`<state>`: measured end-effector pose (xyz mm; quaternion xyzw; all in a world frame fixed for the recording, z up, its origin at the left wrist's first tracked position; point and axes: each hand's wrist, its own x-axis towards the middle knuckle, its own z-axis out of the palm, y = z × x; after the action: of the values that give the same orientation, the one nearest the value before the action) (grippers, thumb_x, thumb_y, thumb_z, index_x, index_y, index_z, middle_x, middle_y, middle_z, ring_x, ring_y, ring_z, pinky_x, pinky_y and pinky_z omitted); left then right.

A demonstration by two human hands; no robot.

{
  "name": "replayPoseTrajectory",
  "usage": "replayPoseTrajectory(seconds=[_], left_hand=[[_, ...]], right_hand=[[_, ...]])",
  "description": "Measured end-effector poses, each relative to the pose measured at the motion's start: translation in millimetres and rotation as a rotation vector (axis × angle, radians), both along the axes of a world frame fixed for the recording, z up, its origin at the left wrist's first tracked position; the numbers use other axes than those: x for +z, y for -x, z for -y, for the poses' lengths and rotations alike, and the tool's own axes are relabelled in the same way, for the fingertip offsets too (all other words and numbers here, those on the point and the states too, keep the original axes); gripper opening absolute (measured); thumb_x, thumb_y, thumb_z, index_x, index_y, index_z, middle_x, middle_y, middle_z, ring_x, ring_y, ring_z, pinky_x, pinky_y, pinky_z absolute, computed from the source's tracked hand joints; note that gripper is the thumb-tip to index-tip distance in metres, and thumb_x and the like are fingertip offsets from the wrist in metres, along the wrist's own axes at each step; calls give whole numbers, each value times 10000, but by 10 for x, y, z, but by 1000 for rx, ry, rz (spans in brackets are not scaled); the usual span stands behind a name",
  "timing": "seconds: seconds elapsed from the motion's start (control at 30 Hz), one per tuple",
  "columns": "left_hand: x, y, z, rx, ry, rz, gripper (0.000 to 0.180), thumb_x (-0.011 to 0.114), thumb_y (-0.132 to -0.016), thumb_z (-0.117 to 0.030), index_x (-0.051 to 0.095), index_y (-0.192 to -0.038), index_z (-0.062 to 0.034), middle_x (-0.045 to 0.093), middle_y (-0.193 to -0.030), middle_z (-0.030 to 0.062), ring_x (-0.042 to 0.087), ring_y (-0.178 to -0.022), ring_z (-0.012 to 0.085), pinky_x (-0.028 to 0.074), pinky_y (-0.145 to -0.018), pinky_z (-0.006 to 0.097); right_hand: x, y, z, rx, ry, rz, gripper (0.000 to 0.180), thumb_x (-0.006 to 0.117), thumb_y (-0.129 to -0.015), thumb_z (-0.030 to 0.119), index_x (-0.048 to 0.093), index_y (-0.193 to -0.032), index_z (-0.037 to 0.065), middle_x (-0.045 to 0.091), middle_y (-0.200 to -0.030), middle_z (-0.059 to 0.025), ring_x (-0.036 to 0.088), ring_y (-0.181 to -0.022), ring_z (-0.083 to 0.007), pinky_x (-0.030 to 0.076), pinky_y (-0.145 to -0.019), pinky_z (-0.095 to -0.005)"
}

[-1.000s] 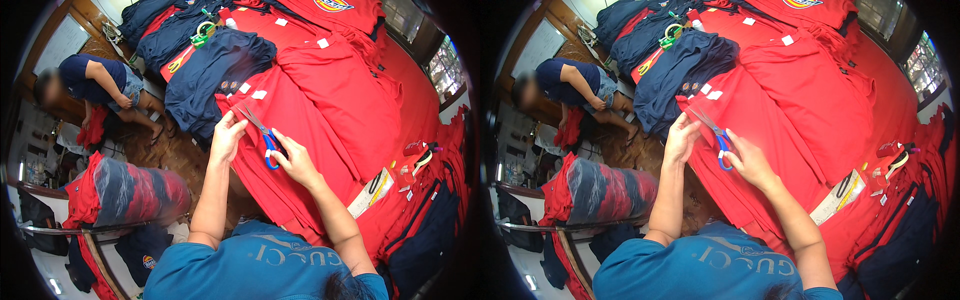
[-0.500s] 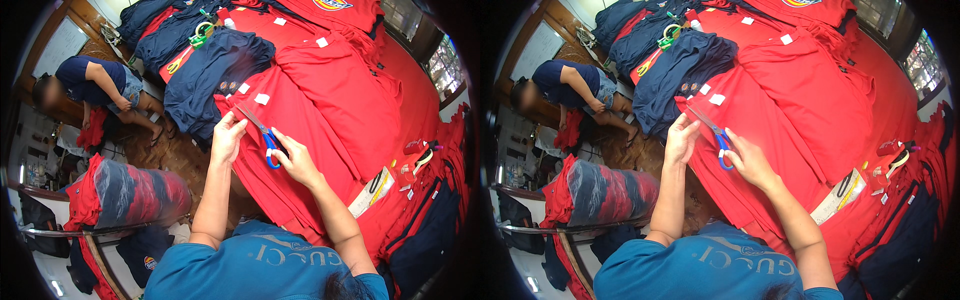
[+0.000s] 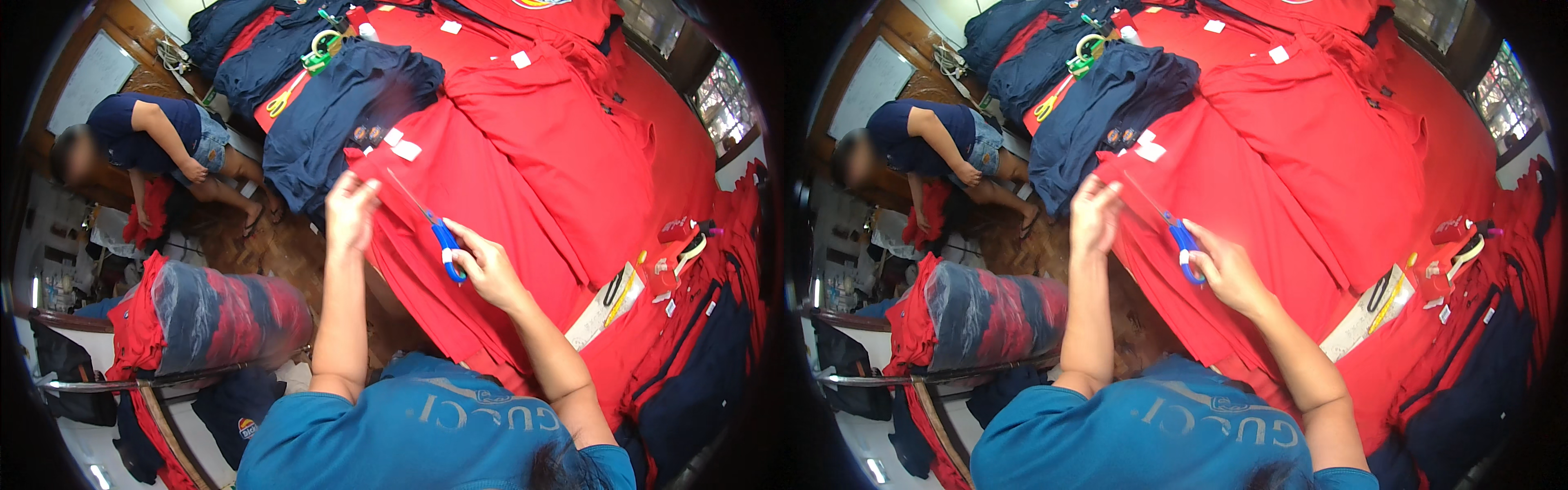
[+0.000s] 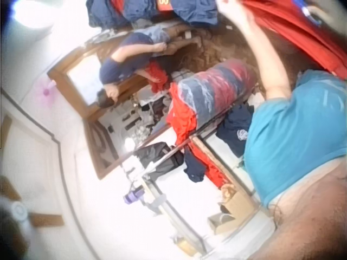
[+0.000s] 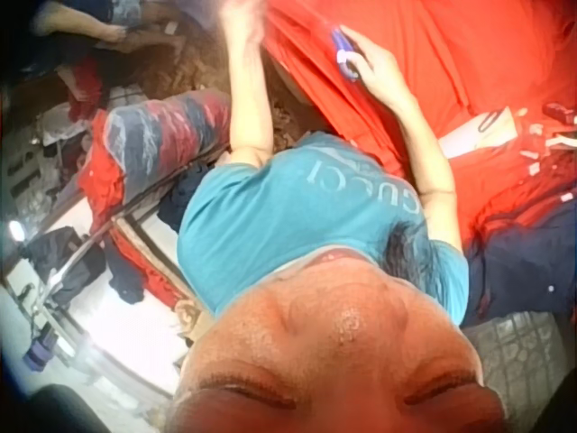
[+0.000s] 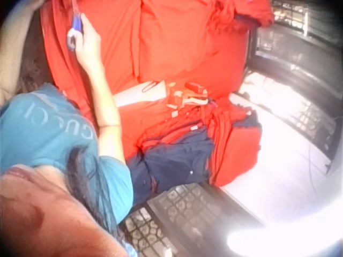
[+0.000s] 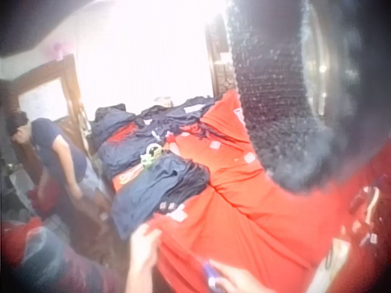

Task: The person uses blue-handled scissors to cut tags off a stack of red t-shirts on a table. They repeatedly pick up shirts, cut the tags, and place them in a pile. Later, they handle a notepad and pen, appearing to write on it.

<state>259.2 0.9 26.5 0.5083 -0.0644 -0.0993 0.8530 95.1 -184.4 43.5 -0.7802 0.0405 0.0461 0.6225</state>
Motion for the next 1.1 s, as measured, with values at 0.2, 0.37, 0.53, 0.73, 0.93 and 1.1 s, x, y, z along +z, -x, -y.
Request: replayPoseTrajectory(seconds=[0.2, 0.37, 0.53, 0.73, 0.93, 1.1], left_hand=[[0, -186, -193, 619, -1022, 637, 123, 649, -854, -53, 656, -969, -9, 641, -861, 101, 620, -769, 213, 505, -703, 328], [-438, 54, 549, 2, -1076, 1034, 308, 643, -871, -190, 662, -1172, -126, 629, -1144, 117, 554, -1098, 314, 431, -968, 417], [-559, -189, 462, 219, -1479, 1182, 253, 732, -756, -243, 648, -939, -89, 581, -1124, 106, 519, -1079, 294, 427, -863, 434], [-190, -724, -325, 231, -1808, 914, 254, 727, -763, -291, 673, -917, -97, 646, -818, 127, 635, -781, 320, 496, -694, 443], [1341, -1140, 391, -380, -130, 432, 433, 573, -938, -284, 489, -1292, -48, 580, -1224, 116, 577, -1089, 213, 450, -913, 352], [1287, -733, 272, -348, -747, 890, 357, 560, -950, -351, 622, -1119, -43, 644, -1041, 32, 588, -970, 149, 459, -859, 306]], right_hand=[[92, 1076, 157, 32, 482, 35, 622, 625, -841, 93, 387, -1414, 55, 557, -984, -186, 598, -863, -361, 494, -750, -434], [-60, 1744, 124, 52, 701, -74, 716, 680, -766, 43, 389, -1419, 72, 499, -938, -161, 558, -887, -348, 477, -776, -422], [-323, 1933, 159, -14, 708, -16, 667, 617, -768, -33, 419, -1397, 67, 516, -945, -177, 559, -883, -353, 473, -795, -431], [65, 1621, 610, 130, 365, -113, 598, 540, -776, -60, 476, -1358, 66, 578, -1196, -186, 575, -1116, -338, 461, -956, -393], [857, 1287, 2171, -704, 1045, 425, 466, 532, -895, 72, 483, -1357, 31, 594, -1247, -161, 605, -1100, -248, 462, -927, -345], [984, 1562, 1938, -930, 888, 409, 479, 514, -938, 113, 434, -1404, 39, 572, -1262, -141, 604, -1028, -201, 476, -874, -320]])
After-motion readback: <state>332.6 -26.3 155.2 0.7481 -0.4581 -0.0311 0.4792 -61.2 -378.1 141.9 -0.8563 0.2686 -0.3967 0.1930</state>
